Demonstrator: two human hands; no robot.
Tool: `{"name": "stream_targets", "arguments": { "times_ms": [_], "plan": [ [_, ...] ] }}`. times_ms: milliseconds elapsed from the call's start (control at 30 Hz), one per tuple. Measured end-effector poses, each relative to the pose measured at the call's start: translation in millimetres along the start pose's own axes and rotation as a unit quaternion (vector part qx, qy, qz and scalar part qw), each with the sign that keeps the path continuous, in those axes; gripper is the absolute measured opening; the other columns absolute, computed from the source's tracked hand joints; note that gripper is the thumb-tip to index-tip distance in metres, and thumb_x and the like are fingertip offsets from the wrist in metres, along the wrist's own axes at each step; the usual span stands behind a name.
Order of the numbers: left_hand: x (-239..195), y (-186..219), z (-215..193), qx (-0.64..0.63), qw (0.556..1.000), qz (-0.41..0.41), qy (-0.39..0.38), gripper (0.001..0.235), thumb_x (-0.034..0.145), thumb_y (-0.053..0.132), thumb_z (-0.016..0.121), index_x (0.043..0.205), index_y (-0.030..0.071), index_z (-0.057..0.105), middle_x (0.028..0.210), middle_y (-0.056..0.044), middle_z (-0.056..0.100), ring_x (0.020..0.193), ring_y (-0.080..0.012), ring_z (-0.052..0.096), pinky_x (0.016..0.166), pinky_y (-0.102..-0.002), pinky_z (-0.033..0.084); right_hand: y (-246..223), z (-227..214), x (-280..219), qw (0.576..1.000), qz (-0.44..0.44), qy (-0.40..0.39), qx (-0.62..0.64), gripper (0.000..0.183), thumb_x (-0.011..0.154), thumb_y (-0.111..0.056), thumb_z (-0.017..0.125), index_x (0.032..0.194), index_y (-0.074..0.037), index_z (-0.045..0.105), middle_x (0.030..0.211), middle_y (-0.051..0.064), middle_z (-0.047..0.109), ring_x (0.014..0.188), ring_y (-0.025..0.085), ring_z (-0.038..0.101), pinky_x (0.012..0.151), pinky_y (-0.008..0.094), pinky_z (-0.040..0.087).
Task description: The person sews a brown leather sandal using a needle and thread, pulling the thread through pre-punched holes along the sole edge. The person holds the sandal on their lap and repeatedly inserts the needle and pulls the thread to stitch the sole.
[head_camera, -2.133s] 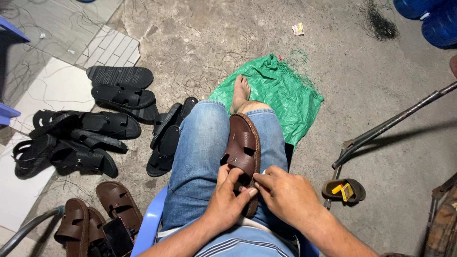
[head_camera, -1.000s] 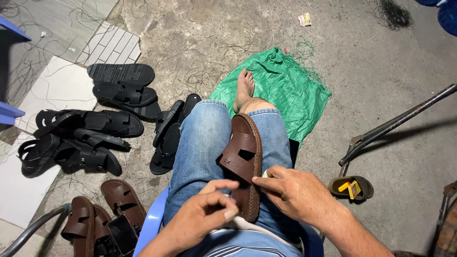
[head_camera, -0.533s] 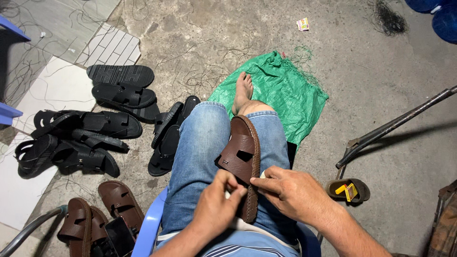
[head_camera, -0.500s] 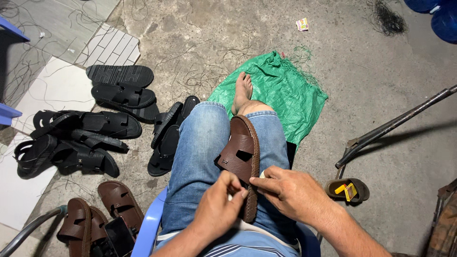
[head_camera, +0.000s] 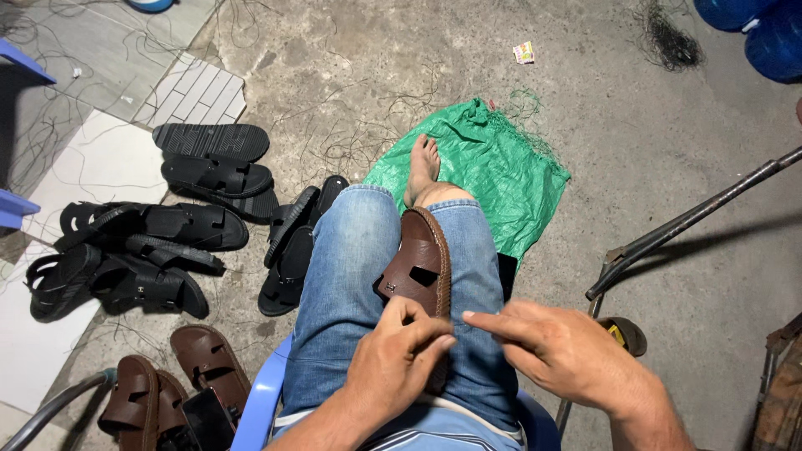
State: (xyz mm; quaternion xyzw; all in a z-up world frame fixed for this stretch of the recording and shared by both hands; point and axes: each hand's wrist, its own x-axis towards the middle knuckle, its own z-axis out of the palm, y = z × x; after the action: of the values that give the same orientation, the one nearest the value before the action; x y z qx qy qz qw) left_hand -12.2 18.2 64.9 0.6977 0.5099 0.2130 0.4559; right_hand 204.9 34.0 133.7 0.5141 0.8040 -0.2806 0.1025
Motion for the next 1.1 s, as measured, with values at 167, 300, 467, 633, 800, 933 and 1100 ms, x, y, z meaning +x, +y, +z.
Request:
{"name": "stream_targets", "arguments": {
  "times_ms": [167, 300, 467, 633, 800, 933, 1100],
  "plan": [
    [1, -7, 5, -0.111, 0.991, 0.026, 0.074, 0.015, 0.085, 0.027, 0.056, 0.088, 0.016, 0.066, 0.082, -0.002, 0.05, 0.078, -0.0147, 0.055, 0.069, -0.028, 0.046, -14, 41, 24, 0.953, 0.007, 0.136, 0.27, 0.022, 0.08, -0.029, 0.061, 0.098, -0.021, 0.071, 0.09, -0.006, 0.077, 0.076, 0.006, 0.072, 0.068, 0.021, 0.052],
    [-11, -13, 4, -0.106, 0.992, -0.026, 0.068, 0.018, 0.084, 0.03, 0.054, 0.092, 0.015, 0.063, 0.09, -0.003, 0.05, 0.083, -0.0149, 0.056, 0.074, -0.029, 0.046, -8, 46, 27, 0.923, 0.074, 0.104, 0.364, 0.018, 0.082, -0.032, 0.063, 0.075, -0.016, 0.067, 0.052, -0.008, 0.045, 0.049, 0.005, 0.038, 0.046, 0.024, 0.033],
    [-17, -20, 13, -0.057, 0.998, -0.028, 0.026, 0.013, 0.082, 0.032, 0.057, 0.09, 0.027, 0.067, 0.101, 0.001, 0.048, 0.076, -0.0151, 0.062, 0.064, -0.034, 0.051, -9, 40, 32, 0.997, 0.048, 0.065, 0.007, 0.023, 0.085, -0.042, 0.052, 0.086, -0.022, 0.064, 0.082, -0.002, 0.051, 0.065, 0.024, 0.062, 0.051, 0.046, 0.051],
    [-17, -26, 6, -0.044, 0.998, -0.003, 0.046, 0.013, 0.081, 0.031, 0.059, 0.09, 0.026, 0.068, 0.106, -0.001, 0.049, 0.082, -0.0155, 0.062, 0.062, -0.035, 0.052, 27, 54, 21, 0.883, 0.132, 0.089, 0.442, 0.007, 0.074, -0.016, 0.066, 0.077, -0.01, 0.068, 0.065, 0.001, 0.057, 0.053, 0.011, 0.048, 0.049, 0.025, 0.032],
    [-18, -26, -10, -0.001, 1.0, 0.009, 0.009, 0.014, 0.081, 0.027, 0.061, 0.093, 0.027, 0.067, 0.115, -0.003, 0.05, 0.067, -0.0217, 0.065, 0.056, -0.041, 0.052, 115, 1, -30, 0.429, 0.07, 0.369, 0.822, 0.02, 0.09, -0.032, 0.053, 0.073, -0.021, 0.05, 0.058, -0.008, 0.036, 0.044, 0.003, 0.029, 0.038, 0.017, 0.026],
    [-18, -29, -14, 0.006, 1.0, 0.016, -0.015, 0.028, 0.083, 0.025, 0.052, 0.111, 0.02, 0.052, 0.116, -0.004, 0.051, 0.092, -0.0272, 0.061, 0.066, -0.045, 0.05, 112, 11, -34, 0.625, 0.176, 0.725, 0.228, 0.014, 0.092, -0.004, 0.058, 0.102, -0.008, 0.049, 0.091, 0.01, 0.05, 0.079, 0.019, 0.052, 0.074, 0.03, 0.043],
    [-12, -22, -18, 0.064, 0.986, -0.112, -0.106, 0.033, 0.089, 0.035, 0.041, 0.12, 0.025, 0.048, 0.103, -0.004, 0.054, 0.09, -0.0351, 0.058, 0.072, -0.051, 0.045, 26, 72, 16, 0.951, 0.018, 0.293, 0.092, 0.047, 0.074, -0.017, 0.066, 0.12, -0.02, 0.059, 0.122, 0.009, 0.051, 0.112, 0.025, 0.049, 0.097, 0.036, 0.04]
  ]
}}
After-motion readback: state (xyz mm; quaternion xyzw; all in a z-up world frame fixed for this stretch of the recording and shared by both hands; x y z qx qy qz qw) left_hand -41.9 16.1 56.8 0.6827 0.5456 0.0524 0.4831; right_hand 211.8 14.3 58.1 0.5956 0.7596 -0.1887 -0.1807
